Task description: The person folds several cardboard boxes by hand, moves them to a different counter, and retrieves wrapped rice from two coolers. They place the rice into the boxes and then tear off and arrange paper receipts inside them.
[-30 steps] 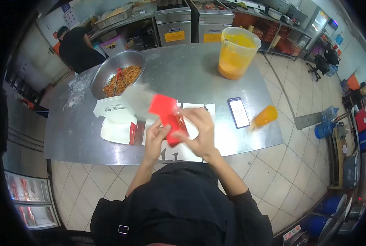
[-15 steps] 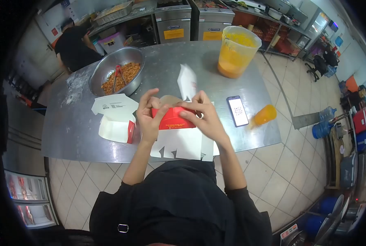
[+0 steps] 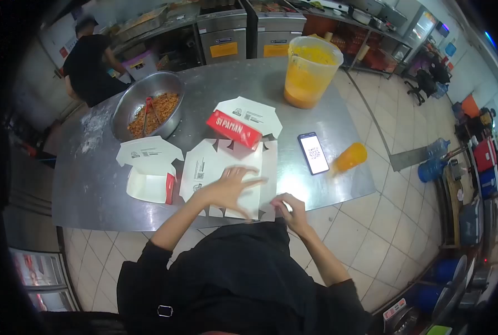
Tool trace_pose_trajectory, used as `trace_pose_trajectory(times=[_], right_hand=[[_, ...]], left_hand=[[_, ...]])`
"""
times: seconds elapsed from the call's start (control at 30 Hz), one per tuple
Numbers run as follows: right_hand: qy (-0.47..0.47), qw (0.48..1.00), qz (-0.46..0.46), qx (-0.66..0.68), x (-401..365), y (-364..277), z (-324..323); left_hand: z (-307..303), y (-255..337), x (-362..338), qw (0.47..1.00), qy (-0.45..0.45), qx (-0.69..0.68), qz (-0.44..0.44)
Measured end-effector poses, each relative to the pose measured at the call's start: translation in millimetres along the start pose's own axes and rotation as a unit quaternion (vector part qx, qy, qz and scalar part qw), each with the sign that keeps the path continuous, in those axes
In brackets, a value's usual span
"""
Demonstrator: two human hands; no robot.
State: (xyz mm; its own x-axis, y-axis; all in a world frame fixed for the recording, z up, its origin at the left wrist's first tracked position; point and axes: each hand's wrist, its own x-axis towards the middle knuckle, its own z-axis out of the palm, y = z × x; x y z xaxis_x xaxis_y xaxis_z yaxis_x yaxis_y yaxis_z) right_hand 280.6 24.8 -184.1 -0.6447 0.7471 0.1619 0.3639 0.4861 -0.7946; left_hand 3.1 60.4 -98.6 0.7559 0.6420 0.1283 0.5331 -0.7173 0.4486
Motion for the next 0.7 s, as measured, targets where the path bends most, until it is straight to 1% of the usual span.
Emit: trace_pose_trajectory(times=[0.03, 0.07, 0.1, 0.13, 0.17, 0.2, 0.23, 0.27, 0.3, 0.33, 0.37, 0.4, 0.43, 0.47, 0.5, 0.53, 0.57, 0.6, 0.63, 0.67, 0.7], right_hand=[[0.087, 0.994, 0.053, 0.033, 12, -31, -10], [0.053, 0.995, 0.030, -0.075, 33, -66, -26], [0.055, 0.995, 0.036, -0.071, 29, -67, -21], [0.002, 0.974, 0.015, -0.225, 26, -66, -15], [-0.050, 0.926, -0.008, -0.374, 24, -63, -10], [-0.089, 0.930, -0.058, -0.352, 19, -44, -2], [-0.083, 0.931, -0.056, -0.352, 14, -29, 4], [-0.115, 0.957, -0.049, -0.263, 9, -16, 9], [-0.146, 0.973, -0.043, -0.171, 10, -16, 7], [-0.046, 0.985, -0.053, -0.156, 8, -18, 7], [-0.046, 0.985, -0.051, -0.156, 9, -19, 8], [0.124, 0.992, 0.018, -0.007, 13, -22, 7], [0.287, 0.943, 0.087, 0.142, 21, -32, 4], [0.336, 0.882, 0.083, 0.319, 31, -42, 1], [0.344, 0.850, 0.041, 0.396, 43, -66, -5], [0.289, 0.873, -0.011, 0.393, 48, -79, -13], [0.231, 0.891, -0.063, 0.387, 52, -89, -18], [0.191, 0.933, -0.101, 0.287, 58, -100, -20], [0.128, 0.981, -0.120, 0.082, 64, -121, -33], [0.195, 0.975, -0.107, -0.003, 68, -132, -30], [0.260, 0.957, -0.093, -0.089, 73, -138, -26]], left_hand=[[0, 11, -10, 1.000, -0.005, -0.005, 0.002], [1, 21, -19, 0.995, -0.074, 0.024, -0.056], [3, 27, -28, 0.982, -0.142, 0.055, -0.113], [11, 26, -35, 0.981, -0.148, 0.054, -0.110], [23, 18, -41, 0.978, -0.152, 0.080, -0.116], [33, 11, -46, 0.974, -0.157, 0.108, -0.120], [41, 4, -52, 0.974, -0.159, 0.112, -0.116], [49, -2, -58, 0.982, -0.134, 0.065, -0.116], [50, -6, -61, 0.987, -0.108, 0.017, -0.116], [52, -10, -64, 0.993, -0.092, 0.000, -0.077], [55, -13, -66, 0.993, -0.092, -0.001, -0.077], [53, -12, -65, 0.966, -0.072, -0.185, -0.163], [40, -2, -61, 0.898, -0.051, -0.362, -0.244], [26, 11, -60, 0.837, 0.008, -0.467, -0.284], [21, 3, -59, 0.838, 0.006, -0.466, -0.285], [17, -7, -59, 0.806, 0.013, -0.525, -0.273], [13, -15, -57, 0.771, 0.020, -0.580, -0.261], [-7, 0, -50, 0.735, 0.040, -0.607, -0.300], [-16, 6, -47, 0.735, 0.038, -0.606, -0.301], [-23, 11, -46, 0.757, 0.023, -0.593, -0.274], [-29, 15, -44, 0.777, 0.009, -0.579, -0.245]])
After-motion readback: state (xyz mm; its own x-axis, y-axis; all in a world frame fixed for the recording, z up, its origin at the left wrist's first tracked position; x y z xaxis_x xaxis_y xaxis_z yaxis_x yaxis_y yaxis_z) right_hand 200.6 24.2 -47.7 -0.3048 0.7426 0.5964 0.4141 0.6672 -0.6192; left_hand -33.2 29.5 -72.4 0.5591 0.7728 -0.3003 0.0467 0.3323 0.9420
